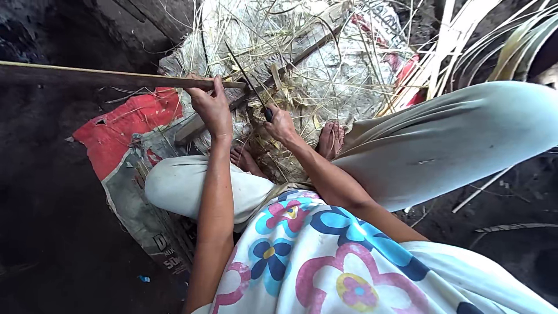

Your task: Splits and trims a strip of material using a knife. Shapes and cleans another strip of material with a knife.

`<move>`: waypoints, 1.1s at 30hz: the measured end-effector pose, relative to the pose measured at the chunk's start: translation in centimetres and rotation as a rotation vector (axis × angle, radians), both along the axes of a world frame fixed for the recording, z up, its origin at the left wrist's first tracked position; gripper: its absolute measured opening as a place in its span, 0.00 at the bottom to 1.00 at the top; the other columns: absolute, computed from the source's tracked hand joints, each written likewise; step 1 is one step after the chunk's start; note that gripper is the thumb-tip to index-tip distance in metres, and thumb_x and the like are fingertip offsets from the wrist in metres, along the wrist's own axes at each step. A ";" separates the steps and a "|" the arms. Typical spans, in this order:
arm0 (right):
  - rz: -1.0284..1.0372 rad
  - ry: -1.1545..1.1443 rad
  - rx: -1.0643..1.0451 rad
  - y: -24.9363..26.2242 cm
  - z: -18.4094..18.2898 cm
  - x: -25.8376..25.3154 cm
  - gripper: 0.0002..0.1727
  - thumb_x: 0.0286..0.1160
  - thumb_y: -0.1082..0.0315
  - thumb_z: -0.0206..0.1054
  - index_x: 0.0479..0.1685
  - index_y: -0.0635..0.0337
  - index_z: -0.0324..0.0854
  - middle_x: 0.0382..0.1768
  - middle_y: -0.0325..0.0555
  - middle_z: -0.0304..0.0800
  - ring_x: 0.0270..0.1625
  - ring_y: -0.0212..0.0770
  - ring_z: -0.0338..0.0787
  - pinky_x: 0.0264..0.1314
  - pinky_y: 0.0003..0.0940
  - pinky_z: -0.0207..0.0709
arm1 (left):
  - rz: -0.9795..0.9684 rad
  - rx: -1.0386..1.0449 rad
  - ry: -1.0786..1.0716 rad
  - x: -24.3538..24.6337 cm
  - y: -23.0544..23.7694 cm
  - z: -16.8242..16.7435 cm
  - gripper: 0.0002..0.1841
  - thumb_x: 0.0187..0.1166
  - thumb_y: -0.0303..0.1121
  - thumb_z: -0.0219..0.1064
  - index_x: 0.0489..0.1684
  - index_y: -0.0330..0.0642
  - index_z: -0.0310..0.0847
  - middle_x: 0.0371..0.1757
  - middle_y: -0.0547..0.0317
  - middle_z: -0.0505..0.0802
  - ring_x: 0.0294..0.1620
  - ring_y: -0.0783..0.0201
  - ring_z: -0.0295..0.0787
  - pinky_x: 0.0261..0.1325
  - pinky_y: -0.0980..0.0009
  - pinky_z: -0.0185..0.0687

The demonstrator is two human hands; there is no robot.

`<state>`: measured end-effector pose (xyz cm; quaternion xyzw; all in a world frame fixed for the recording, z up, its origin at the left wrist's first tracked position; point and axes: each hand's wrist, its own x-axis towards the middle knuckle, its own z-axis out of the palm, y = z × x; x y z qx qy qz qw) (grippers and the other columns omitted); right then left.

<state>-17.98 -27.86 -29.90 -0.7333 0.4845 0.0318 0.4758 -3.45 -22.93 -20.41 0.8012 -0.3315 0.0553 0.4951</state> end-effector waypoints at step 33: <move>-0.042 -0.819 -0.803 1.2 13.3 -2.9 0.20 0.82 0.69 0.67 0.70 0.64 0.85 0.47 0.59 0.91 0.45 0.47 0.93 0.53 0.40 0.89 | -0.500 -0.158 0.103 -2.2 3.6 16.2 0.31 0.77 0.29 0.72 0.73 0.27 0.58 0.48 0.55 0.89 0.38 0.70 0.92 0.42 0.70 0.94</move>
